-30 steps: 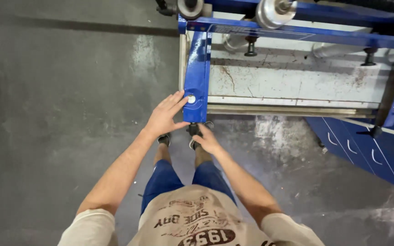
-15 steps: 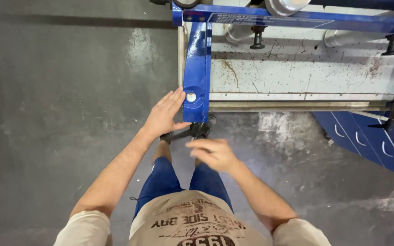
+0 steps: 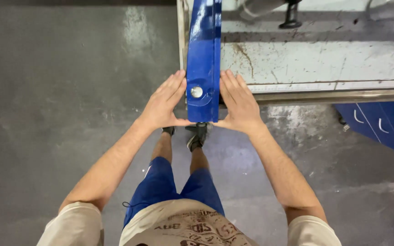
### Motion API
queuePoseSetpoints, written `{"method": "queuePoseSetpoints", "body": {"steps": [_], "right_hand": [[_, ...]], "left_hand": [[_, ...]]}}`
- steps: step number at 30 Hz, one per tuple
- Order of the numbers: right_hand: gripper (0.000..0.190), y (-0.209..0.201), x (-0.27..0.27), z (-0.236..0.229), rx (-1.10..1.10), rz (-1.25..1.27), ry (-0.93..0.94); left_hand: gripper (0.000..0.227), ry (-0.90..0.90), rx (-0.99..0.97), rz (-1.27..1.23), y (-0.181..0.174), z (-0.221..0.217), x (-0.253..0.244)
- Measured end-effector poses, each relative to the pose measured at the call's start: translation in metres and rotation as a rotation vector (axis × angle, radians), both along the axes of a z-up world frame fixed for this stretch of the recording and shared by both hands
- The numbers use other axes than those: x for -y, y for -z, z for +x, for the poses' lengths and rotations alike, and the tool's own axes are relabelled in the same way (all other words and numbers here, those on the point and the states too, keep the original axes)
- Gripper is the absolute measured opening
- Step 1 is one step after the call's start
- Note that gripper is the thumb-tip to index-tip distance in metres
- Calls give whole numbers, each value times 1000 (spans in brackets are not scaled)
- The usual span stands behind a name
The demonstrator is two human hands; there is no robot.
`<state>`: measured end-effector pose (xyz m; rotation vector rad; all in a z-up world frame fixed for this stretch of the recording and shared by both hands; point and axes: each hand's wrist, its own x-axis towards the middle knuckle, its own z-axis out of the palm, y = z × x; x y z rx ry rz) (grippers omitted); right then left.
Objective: The person operates a blue woodworking machine to process white rectangular panels, feeding them through the mechanism and stacking the finished pieces. They then retrieve a tool from a drawer and use it to adjust a component on the machine's internal mechanism before returning to the machine to make further adjustments.
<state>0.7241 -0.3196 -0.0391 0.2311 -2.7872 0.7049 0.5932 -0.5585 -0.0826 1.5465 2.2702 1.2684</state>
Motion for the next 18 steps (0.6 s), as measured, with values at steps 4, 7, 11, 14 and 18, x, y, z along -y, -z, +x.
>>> {"method": "queuePoseSetpoints", "body": {"steps": [4, 7, 11, 14, 18], "right_hand": [[104, -2, 0, -1, -20, 18, 8], [104, -1, -3, 0, 13, -11, 2], [107, 3, -7, 2, 51, -79, -23], [108, 4, -7, 4, 62, -88, -15], [108, 6, -8, 5, 67, -91, -17]], "left_hand": [[120, -8, 1, 16, -1, 0, -3], [119, -9, -5, 34, -3, -1, -9], [120, -31, -31, 33, -8, 0, -14], [119, -30, -39, 37, -7, -1, -14], [119, -41, -55, 24, -7, 0, -14]]}}
